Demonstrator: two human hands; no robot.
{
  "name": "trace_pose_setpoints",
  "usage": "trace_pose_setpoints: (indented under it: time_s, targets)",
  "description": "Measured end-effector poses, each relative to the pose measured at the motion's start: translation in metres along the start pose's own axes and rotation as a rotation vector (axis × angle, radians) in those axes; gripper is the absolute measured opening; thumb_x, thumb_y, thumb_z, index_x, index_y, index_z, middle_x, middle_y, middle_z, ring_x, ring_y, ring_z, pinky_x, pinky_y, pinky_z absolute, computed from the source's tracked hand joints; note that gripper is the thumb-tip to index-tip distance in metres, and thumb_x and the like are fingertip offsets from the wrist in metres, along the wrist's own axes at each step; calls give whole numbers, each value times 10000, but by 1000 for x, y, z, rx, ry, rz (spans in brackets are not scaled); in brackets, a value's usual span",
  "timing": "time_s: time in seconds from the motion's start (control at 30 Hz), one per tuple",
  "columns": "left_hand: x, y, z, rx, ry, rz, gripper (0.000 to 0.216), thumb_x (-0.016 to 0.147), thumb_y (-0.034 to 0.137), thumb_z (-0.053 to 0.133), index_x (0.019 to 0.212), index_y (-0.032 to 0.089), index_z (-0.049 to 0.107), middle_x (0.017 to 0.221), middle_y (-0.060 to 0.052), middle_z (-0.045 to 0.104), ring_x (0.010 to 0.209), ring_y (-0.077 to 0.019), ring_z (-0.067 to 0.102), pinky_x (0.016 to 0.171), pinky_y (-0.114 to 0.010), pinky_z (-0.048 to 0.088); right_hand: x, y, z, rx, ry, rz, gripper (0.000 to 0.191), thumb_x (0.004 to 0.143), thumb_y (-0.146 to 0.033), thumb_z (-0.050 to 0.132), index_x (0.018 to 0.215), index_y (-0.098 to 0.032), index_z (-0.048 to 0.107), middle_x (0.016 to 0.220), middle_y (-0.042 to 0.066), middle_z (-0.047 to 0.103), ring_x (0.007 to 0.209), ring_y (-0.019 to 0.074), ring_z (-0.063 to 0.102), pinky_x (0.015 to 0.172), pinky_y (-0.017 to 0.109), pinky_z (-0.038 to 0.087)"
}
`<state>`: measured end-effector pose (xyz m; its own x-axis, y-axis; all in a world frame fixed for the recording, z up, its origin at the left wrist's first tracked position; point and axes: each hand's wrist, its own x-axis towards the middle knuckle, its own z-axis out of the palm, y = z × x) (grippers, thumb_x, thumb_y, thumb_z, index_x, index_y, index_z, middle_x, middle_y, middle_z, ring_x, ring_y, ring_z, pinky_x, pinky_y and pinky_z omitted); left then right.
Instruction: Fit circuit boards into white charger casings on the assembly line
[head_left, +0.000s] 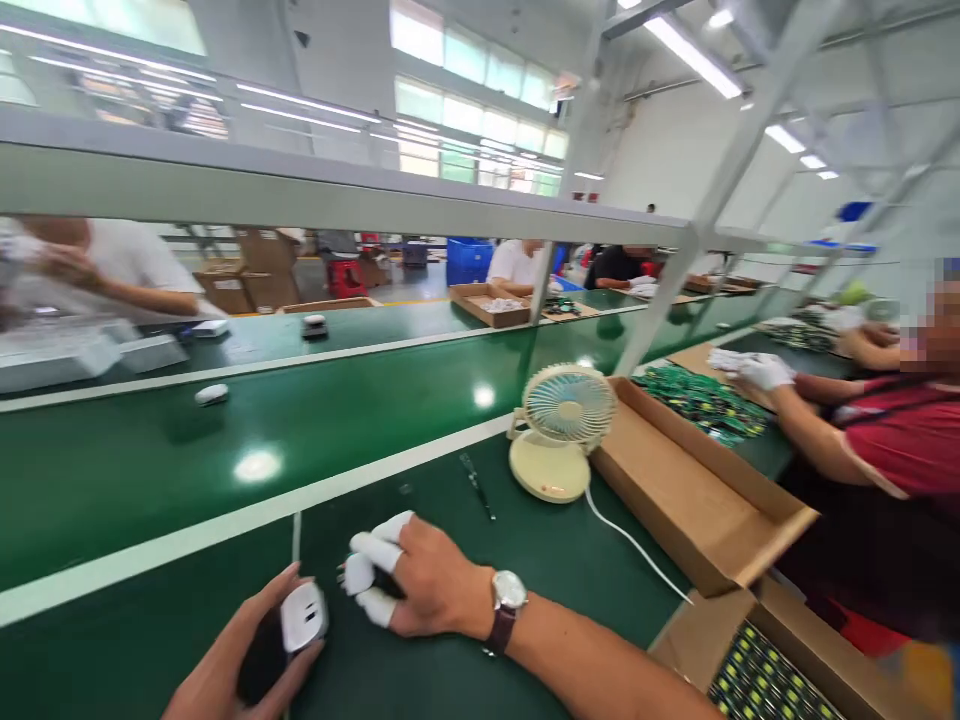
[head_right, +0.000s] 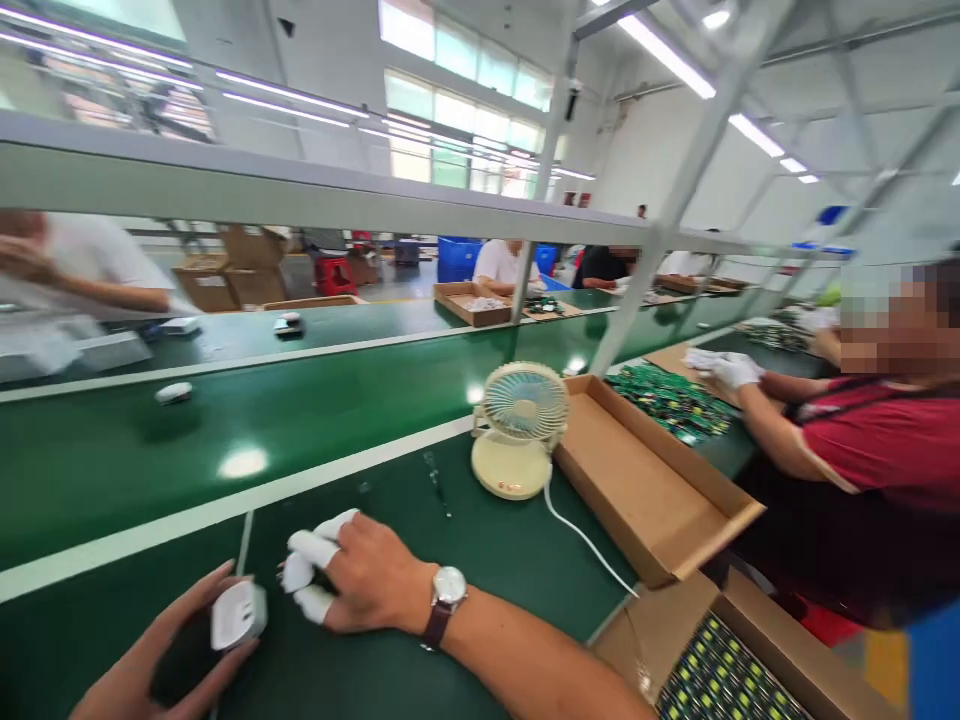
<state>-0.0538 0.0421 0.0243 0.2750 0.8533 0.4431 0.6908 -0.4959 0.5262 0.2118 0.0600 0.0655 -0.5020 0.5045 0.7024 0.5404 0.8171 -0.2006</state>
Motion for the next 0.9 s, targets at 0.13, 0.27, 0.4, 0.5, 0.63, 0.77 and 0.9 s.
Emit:
trace_pose_setpoints:
  time_s: [0.13,0.27,0.4,0.5,0.63,0.77,0.9]
  targets:
    - [4,20,-14,-85,-30,66,648,941,336,662,1533,313,400,1287,-35,742,1110,-246,758,981,-363,636,3,-6,-9,165,112,-13,701,927,-118,601,1554,-189,295,1101,109,687,939,233,654,835,399,601]
    - [7,28,-17,-145,-47,110,692,954,238,640,1567,315,327,1329,-64,702,1141,-220,722,1005,-376,619,0,-11,-9,228,99,-49,682,923,-83,625,1546,-146,354,1104,141,675,987,263,641,822,438,607]
    - [4,30,-17,-172,-70,153,706,958,165,612,1582,296,307,1357,-96,668,1221,-232,666,1046,-415,596,-3,-18,-8,210,44,-78,677,931,-91,636,1550,-119,363,1096,157,668,994,283,640,821,468,611]
    - [3,32,-17,-160,-72,193,694,949,121,594,1571,282,332,1367,-103,657,1272,-245,624,1078,-438,578,-4,-20,-8,191,33,-77,647,939,-93,632,1537,-106,386,1113,168,665,998,288,637,806,457,612]
    - [3,33,-16,-127,-70,234,706,955,105,578,1586,267,304,1358,-107,661,1274,-248,603,1078,-427,579,-4,-19,-8,184,-1,-65,648,947,-94,621,1546,-103,373,1094,161,676,947,283,636,753,445,608]
    - [1,32,-15,-102,-104,239,732,971,116,571,1611,266,250,1373,-109,649,1289,-250,584,1093,-422,568,-4,-19,-9,152,-54,-65,658,960,-93,577,1570,-110,330,1057,151,680,912,286,630,737,452,612]
    - [0,33,-14,-95,-132,213,726,966,124,574,1604,279,266,1361,-108,652,1298,-261,587,1105,-426,558,-3,-22,-10,105,-117,-60,689,971,-107,518,1606,-107,250,1043,160,677,893,296,628,741,473,623]
